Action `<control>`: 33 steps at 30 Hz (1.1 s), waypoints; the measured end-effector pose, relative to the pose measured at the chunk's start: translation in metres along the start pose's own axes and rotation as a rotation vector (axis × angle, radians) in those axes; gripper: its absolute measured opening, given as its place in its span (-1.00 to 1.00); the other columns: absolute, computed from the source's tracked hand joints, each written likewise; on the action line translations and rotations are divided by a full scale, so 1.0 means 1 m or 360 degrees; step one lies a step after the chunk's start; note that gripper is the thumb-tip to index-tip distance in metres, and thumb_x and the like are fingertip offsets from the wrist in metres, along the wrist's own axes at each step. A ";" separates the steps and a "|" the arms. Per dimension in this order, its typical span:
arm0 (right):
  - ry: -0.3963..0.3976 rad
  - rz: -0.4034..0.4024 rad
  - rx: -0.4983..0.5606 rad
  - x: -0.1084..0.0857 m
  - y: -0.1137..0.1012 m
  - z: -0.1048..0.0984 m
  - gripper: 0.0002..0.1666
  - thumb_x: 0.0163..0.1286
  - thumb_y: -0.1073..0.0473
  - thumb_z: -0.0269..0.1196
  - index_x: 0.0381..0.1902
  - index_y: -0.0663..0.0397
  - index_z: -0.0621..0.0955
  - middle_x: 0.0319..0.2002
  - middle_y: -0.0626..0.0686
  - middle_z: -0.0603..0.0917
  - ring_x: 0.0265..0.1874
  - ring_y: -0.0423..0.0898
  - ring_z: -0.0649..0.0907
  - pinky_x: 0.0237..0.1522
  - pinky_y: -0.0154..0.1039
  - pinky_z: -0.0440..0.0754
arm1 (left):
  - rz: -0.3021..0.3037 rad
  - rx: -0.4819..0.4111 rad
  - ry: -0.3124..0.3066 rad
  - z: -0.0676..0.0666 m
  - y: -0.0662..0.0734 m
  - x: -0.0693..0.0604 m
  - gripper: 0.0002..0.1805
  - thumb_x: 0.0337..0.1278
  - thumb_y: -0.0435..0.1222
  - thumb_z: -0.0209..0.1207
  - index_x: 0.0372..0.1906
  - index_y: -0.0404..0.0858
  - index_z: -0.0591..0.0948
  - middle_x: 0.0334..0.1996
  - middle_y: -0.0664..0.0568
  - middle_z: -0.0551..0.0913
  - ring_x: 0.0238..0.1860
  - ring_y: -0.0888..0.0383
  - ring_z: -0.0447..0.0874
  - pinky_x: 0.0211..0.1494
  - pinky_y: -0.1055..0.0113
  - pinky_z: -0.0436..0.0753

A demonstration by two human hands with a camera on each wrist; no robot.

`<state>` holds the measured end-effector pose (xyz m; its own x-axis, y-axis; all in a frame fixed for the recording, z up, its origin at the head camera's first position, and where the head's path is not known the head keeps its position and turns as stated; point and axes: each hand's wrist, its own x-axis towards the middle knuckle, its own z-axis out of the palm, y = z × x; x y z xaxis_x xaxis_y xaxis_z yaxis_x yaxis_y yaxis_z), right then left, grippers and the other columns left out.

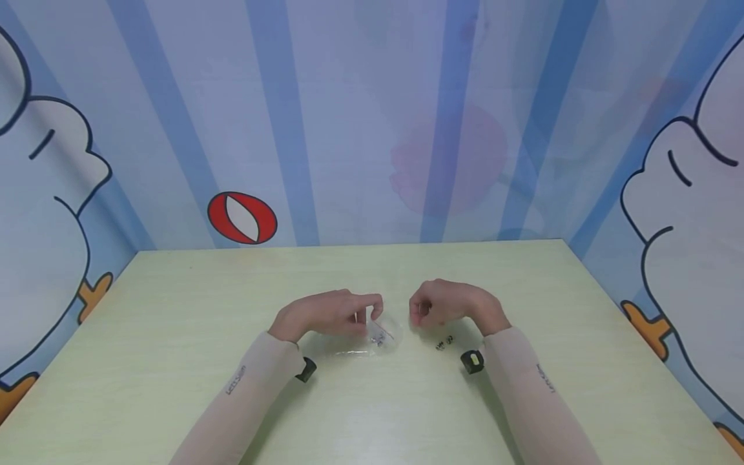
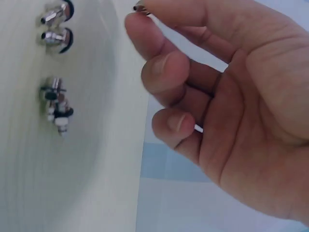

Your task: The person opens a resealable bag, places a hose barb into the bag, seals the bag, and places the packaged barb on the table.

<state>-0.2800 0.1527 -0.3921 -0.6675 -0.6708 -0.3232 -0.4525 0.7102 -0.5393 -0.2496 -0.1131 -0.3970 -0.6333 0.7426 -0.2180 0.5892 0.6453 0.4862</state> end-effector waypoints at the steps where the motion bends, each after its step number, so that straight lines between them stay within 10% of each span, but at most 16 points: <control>1: 0.0004 -0.0027 0.0010 0.000 0.000 0.000 -0.76 0.23 0.44 0.22 -0.40 -0.02 0.70 -0.48 -0.09 0.61 -0.53 -0.18 0.49 -0.41 -0.27 0.47 | 0.0002 -0.0002 0.0001 0.000 0.000 0.000 -0.82 0.39 -0.33 0.12 -0.14 0.02 0.39 -0.23 0.18 0.68 -0.32 0.28 0.60 -0.16 0.30 0.53; 33: 0.0101 -0.0404 0.0080 0.018 -0.010 0.010 -0.85 0.30 0.39 0.22 -0.30 0.08 0.70 -0.37 -0.17 0.66 -0.39 -0.19 0.57 -0.32 -0.30 0.57 | 0.0045 0.0077 0.0033 0.003 0.002 0.005 -0.81 0.44 -0.30 0.12 -0.28 0.02 0.39 -0.36 0.16 0.69 -0.49 0.29 0.51 -0.32 0.37 0.43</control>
<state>-0.2818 0.1310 -0.4008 -0.5729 -0.8102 -0.1240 -0.5814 0.5084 -0.6353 -0.2501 -0.1075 -0.3995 -0.6259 0.7572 -0.1868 0.6305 0.6322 0.4503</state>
